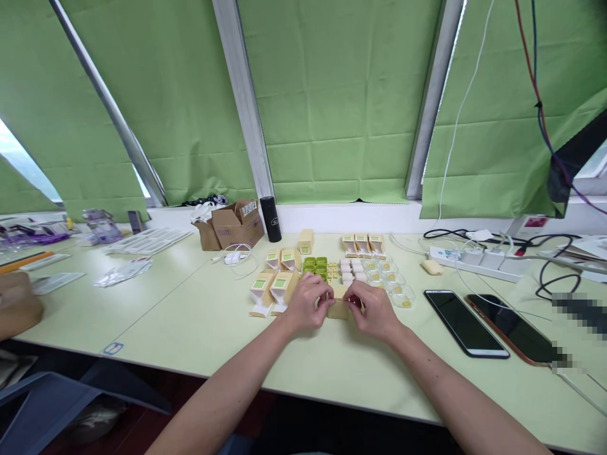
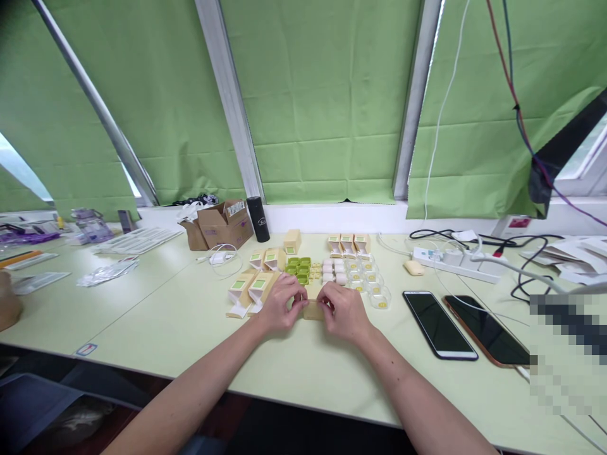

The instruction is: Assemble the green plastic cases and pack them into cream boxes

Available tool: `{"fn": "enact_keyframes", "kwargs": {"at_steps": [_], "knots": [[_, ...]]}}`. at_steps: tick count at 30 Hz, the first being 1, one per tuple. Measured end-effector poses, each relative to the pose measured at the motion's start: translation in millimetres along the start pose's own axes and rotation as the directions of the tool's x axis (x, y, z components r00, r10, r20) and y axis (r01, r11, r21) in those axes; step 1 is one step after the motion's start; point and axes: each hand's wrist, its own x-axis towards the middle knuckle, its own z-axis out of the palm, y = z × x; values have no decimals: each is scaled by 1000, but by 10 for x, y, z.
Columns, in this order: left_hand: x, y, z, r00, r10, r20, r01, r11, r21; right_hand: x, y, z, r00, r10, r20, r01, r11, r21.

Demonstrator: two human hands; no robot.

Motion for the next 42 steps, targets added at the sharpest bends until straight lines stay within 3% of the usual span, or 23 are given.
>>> {"fn": "enact_keyframes", "kwargs": {"at_steps": [21,27,30,34,38,42], "knots": [[-11,-7,-9,1000,-3,3,3,1000,-24,17,-2,-16,999,-13,35,14,1000,-14],[20,-91,49,988,-119,-96,128,987,94,11,-1,-29,999,-1,44,3,1000,-26],[36,-148,77,978,-193,-81,206,960,191,6,7,-44,999,32,44,-30,999,-36],[36,-158,76,976,-206,-66,216,947,237,20,54,-61,994,93,54,-87,992,-96],[33,-118,47,977,-197,-78,211,948,238,43,96,-77,979,202,-12,-199,957,-211],[39,-108,39,969,-230,-89,245,942,231,35,51,-112,993,118,31,-114,986,-120]]}}
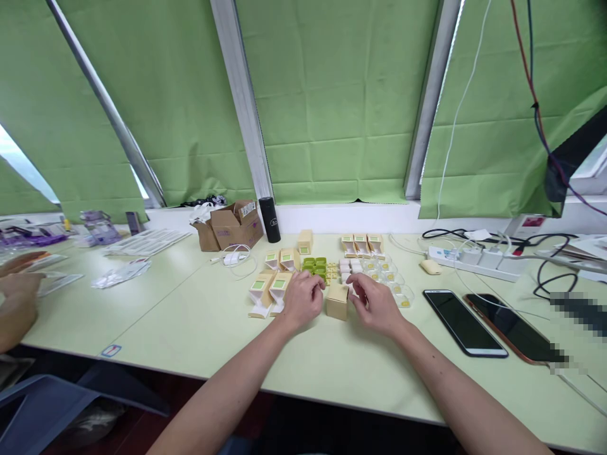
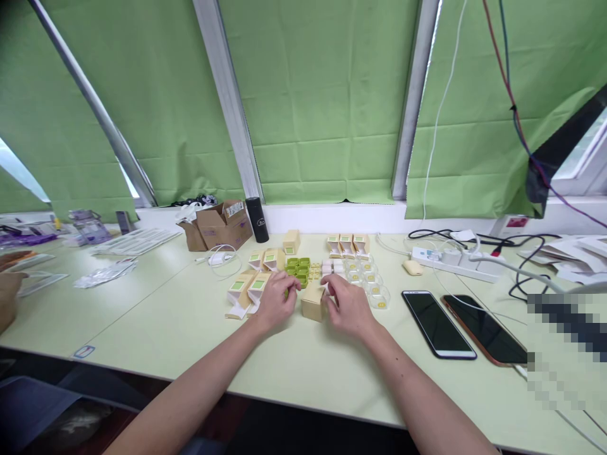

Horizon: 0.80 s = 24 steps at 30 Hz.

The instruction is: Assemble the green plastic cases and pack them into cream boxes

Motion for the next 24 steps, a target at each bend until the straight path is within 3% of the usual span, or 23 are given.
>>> {"fn": "enact_keyframes", "kwargs": {"at_steps": [3,7,19,24], "knots": [[8,2,9,998,-7,56,7,1000,-1,-21,-58,-19,995,-85,50,83,996,30],[15,18,5,993,-3,119,4,1000,-5,-24,-76,-16,995,-77,67,78,997,-2],[4,36,-18,999,34,36,-32,999,-35,19,61,82,993,118,-8,-118,993,-13],[-19,39,-13,993,117,-20,-118,987,-108,26,72,114,989,145,-38,-143,989,42]]}}
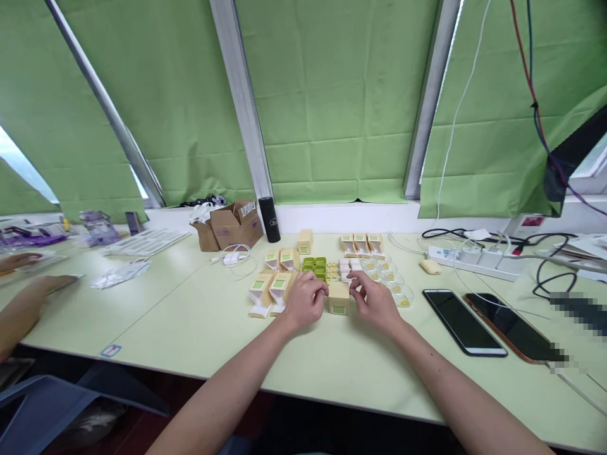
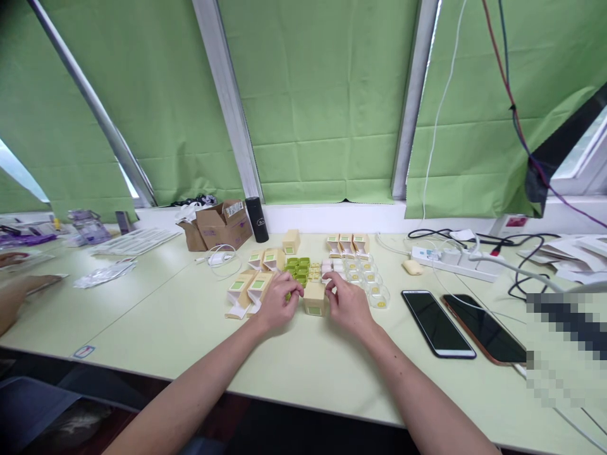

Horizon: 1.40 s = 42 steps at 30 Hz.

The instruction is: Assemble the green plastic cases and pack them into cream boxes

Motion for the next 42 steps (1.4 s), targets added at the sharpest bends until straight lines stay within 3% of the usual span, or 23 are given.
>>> {"fn": "enact_keyframes", "kwargs": {"at_steps": [6,10,16,21,26,33,37,42], "knots": [[1,-1,-8,990,-32,-139,32,999,-2,35,-7,-63,987,110,-113,-117,992,-50],[22,33,-31,992,-39,-118,39,999,0,38,-25,-86,981,155,-117,-176,965,-197],[47,216,-62,996,35,79,-39,998,55,12,-26,-52,986,154,-59,-164,908,-385],[130,378,-88,955,43,292,-72,993,89,-14,33,6,993,47,-106,-88,899,-429],[309,412,-140,922,66,382,-149,970,192,-34,44,24,990,-12,-144,-49,910,-411],[579,407,-230,854,76,514,-206,957,202,-37,-61,-43,972,-95,-216,37,966,-257],[813,350,-348,869,74,490,-196,959,202,-44,-112,-51,962,-117,-247,63,975,-214],[1275,173,-527,906,-24,422,-101,957,273,-57,-142,-36,960,-167,-225,123,973,-195]]}}
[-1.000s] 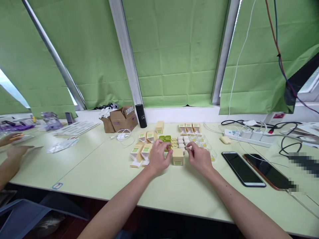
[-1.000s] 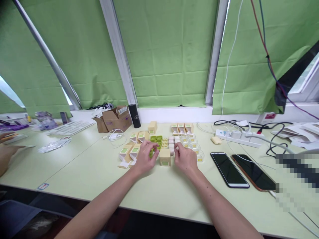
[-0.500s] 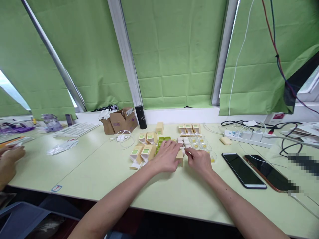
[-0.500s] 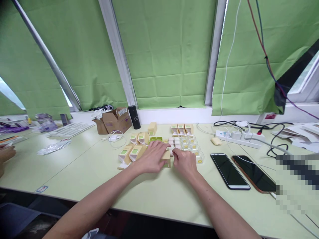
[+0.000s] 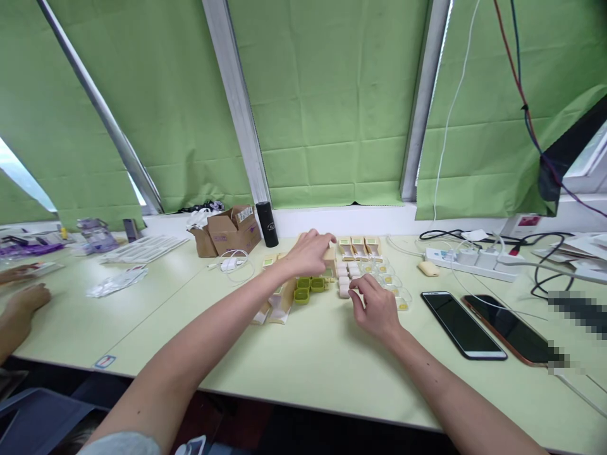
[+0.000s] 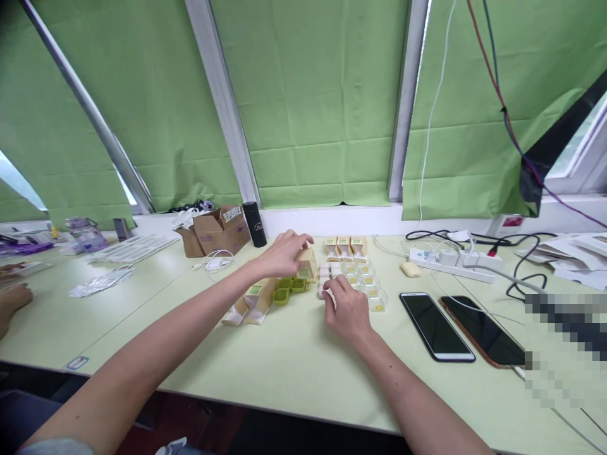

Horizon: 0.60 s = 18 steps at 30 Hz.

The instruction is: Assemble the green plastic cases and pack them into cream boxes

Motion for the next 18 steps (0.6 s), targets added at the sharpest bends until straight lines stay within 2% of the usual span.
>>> {"fn": "enact_keyframes", "kwargs": {"at_steps": [3,6,12,18], "knots": [[251,-195,-66,998,-56,-39,58,997,42,-14,-10,19,999,-38,39,37,999,21],[482,-389,9,995,-87,-53,92,990,108,-31,-13,42,994,-82,74,78,996,52],[767,-675,381,983,-184,-1,181,964,196,-53,-4,62,982,-140,130,129,988,90],[881,-778,751,962,-268,60,248,942,226,-66,-19,72,972,-152,176,133,984,117]]}}
